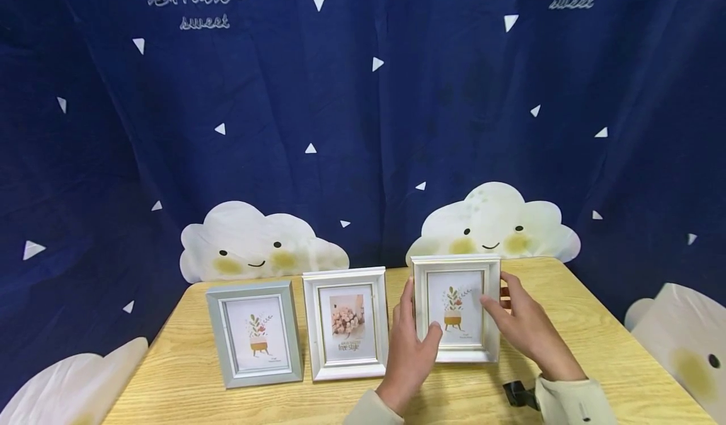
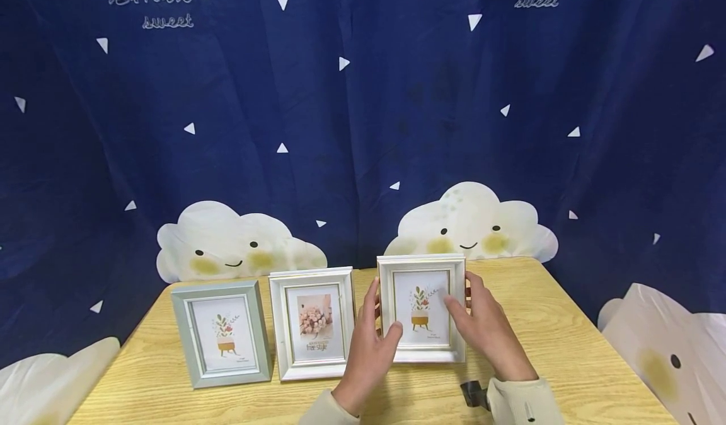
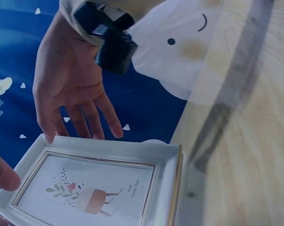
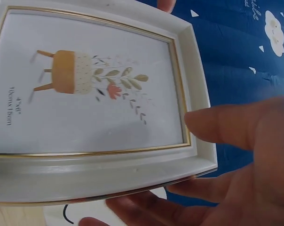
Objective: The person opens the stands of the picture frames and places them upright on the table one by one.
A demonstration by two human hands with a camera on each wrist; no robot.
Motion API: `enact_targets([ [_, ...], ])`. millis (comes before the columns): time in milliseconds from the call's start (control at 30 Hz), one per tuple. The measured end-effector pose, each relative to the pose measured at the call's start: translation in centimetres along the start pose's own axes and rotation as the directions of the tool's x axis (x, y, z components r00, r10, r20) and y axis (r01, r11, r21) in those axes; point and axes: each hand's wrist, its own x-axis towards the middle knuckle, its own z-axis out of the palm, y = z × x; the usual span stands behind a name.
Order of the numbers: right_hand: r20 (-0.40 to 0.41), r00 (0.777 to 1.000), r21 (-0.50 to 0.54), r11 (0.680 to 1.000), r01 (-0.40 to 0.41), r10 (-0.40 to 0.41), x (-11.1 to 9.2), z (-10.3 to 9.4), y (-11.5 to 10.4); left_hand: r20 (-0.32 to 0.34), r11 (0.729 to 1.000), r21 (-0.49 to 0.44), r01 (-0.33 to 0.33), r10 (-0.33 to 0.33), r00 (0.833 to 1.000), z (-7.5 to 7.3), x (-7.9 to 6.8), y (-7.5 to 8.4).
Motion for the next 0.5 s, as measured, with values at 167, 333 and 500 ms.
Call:
enact_targets([
  [167,-0.043,0.998,0.006,0.999,0.041,-0.041,-0.4,-0.1,-0.5,-0.002,1.0,0.004,-0.028,0.028,1.0,-0.7,0.3,0.7],
  [333,-0.06,0.996,0.053,0.996,0.072,-0.069,-0.7,-0.2,-1.3,0.017,0.999,-0.015,-0.032,0.032,0.999,-1.5,0.6,1.4],
  [500,-0.117,0.982,0.126,0.979,0.159,-0.145,-0.8,-0.3,-2.0,0.04,0.998,-0.051,-0.04,0.042,0.998,-2.3,0.7,2.2],
])
